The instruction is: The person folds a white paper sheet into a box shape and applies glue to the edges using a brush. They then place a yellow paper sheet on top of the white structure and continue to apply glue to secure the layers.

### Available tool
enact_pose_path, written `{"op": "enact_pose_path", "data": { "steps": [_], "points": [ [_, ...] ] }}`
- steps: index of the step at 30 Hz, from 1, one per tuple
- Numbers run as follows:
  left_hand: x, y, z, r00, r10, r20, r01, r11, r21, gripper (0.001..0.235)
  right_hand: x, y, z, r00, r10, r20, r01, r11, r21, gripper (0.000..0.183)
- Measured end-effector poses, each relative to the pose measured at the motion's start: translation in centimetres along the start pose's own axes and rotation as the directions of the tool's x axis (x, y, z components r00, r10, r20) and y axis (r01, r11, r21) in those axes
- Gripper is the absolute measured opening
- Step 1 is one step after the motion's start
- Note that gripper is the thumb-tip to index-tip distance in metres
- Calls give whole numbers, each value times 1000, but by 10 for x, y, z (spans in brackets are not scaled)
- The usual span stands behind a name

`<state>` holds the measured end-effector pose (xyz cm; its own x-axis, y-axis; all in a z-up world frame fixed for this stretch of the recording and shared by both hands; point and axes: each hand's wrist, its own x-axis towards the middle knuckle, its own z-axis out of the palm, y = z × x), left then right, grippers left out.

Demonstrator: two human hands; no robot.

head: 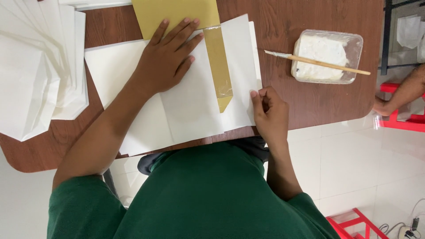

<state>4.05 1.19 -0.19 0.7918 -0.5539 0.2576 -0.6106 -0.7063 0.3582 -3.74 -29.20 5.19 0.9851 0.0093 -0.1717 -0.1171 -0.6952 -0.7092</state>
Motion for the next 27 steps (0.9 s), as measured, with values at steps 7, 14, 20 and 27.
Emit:
{"op": "enact_pose_path", "data": {
  "steps": [7, 14, 20, 27],
  "points": [
    [1, 0, -2, 1000, 16, -17, -16, 1000, -12, 45, -3, 4, -6, 996, 34, 80, -38, 998, 50, 28],
    [1, 0, -5, 999, 33, 9, -32, 999, -18, 46, -3, 7, -8, 988, 22, 150, -38, 993, 108, 24],
    [2, 0, -5, 999, 14, 36, -13, 999, -43, 51, 15, -16, -14, 986, 3, 165, -19, 995, 97, 26],
    [-3, 1, -2, 996, -45, -82, 43, 999, -34, 44, 46, -39, -3, 937, -286, 203, 267, 957, 118, 25]
  ]
}}
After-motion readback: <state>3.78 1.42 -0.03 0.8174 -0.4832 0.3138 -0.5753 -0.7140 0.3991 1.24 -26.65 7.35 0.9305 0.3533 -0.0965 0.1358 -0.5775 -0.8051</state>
